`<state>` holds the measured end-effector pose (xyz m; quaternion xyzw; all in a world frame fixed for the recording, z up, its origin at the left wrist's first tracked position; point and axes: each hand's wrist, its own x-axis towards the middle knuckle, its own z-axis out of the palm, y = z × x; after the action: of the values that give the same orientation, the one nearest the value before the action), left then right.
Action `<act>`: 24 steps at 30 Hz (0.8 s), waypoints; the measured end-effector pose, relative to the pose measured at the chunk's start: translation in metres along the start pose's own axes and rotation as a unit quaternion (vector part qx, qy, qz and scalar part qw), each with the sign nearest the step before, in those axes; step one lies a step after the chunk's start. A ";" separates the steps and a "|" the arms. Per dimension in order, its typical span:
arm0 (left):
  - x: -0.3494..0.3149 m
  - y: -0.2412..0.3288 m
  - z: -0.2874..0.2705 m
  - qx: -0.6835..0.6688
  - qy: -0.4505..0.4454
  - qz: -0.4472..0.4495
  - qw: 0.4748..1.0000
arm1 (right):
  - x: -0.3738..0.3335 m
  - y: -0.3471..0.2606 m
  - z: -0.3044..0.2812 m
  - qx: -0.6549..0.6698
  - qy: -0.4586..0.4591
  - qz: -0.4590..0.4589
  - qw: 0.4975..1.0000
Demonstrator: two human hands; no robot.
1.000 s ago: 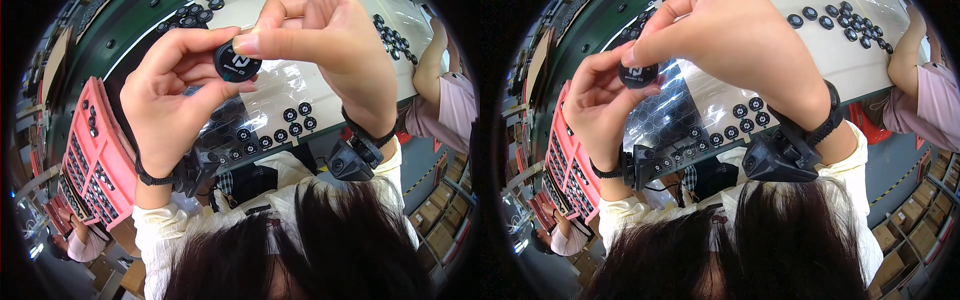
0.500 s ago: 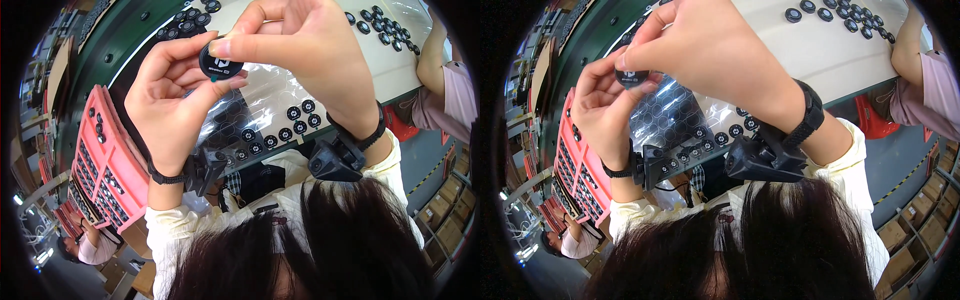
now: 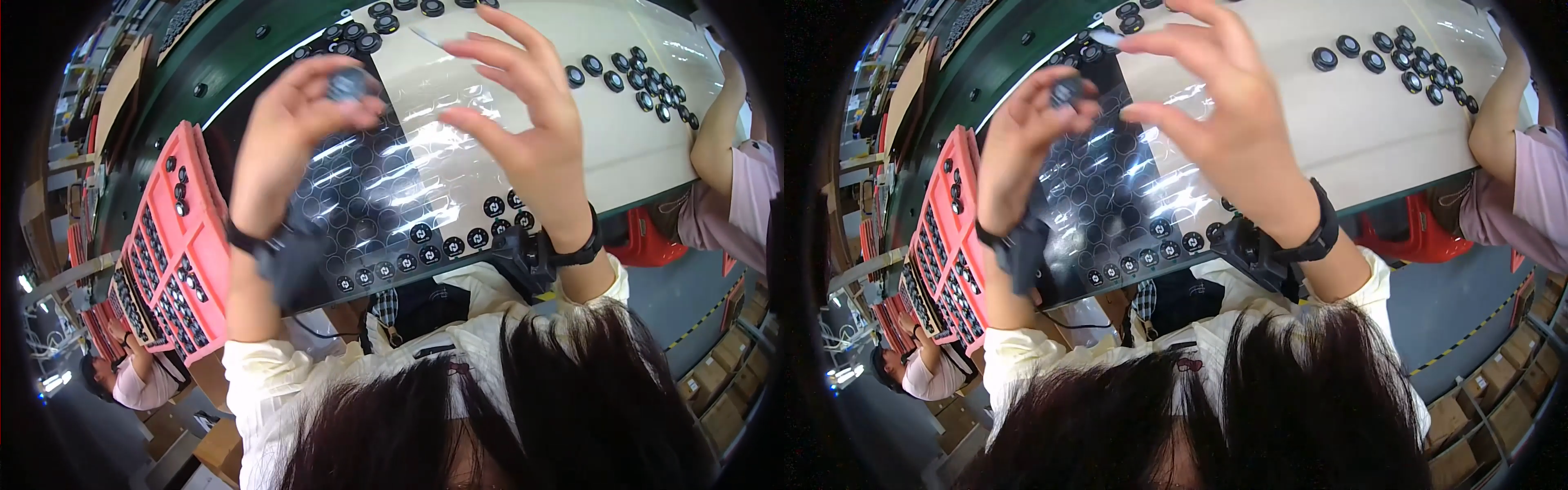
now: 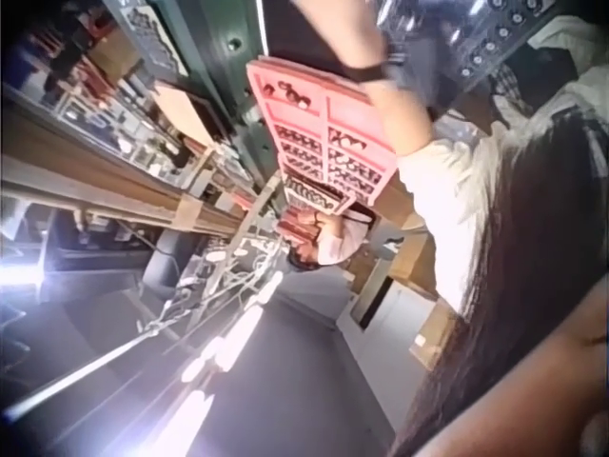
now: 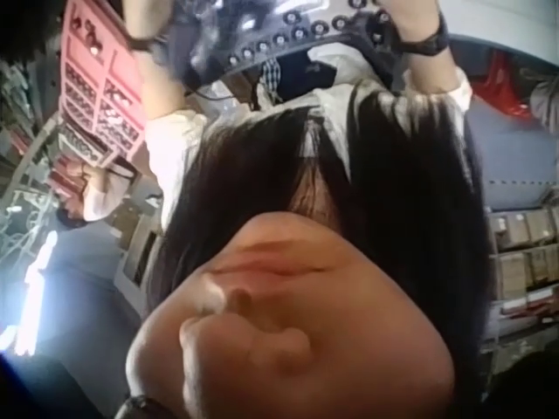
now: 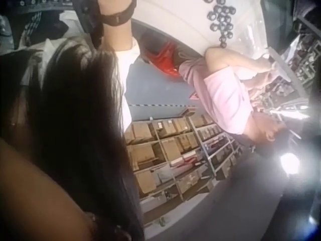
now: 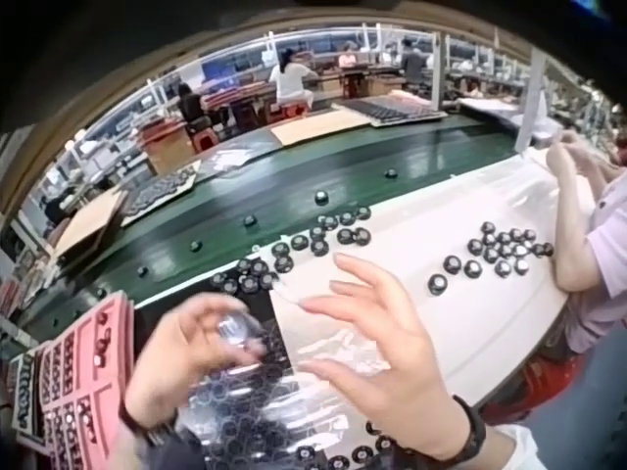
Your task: The person picks up a round black component from a pink foam tray, peels a sticker from a plastic sheet, and presses it onto the component. After repeating this process several times, they peel a strip of white circular backings from the table and move the tray.
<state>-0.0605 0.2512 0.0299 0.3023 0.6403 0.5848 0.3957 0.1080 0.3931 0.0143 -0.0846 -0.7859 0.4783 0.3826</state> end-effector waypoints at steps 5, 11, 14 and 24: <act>0.064 -0.044 -0.151 -0.193 0.062 -0.065 0.977 | -0.009 0.015 -0.007 -0.050 0.033 -0.047 0.997; 0.107 -0.048 -0.138 0.370 0.211 -0.152 0.892 | -0.017 0.021 -0.013 -0.057 0.008 0.039 0.998; 0.120 -0.052 -0.110 0.621 0.182 -0.081 0.758 | -0.014 0.021 -0.007 -0.036 -0.003 0.045 0.998; 0.054 -0.026 -0.075 0.168 0.106 0.006 0.980 | -0.008 0.018 -0.012 0.025 -0.017 0.044 0.999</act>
<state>-0.1507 0.2554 -0.0042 0.3045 0.7657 0.5002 0.2658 0.1173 0.4068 -0.0013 -0.1016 -0.7754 0.5157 0.3500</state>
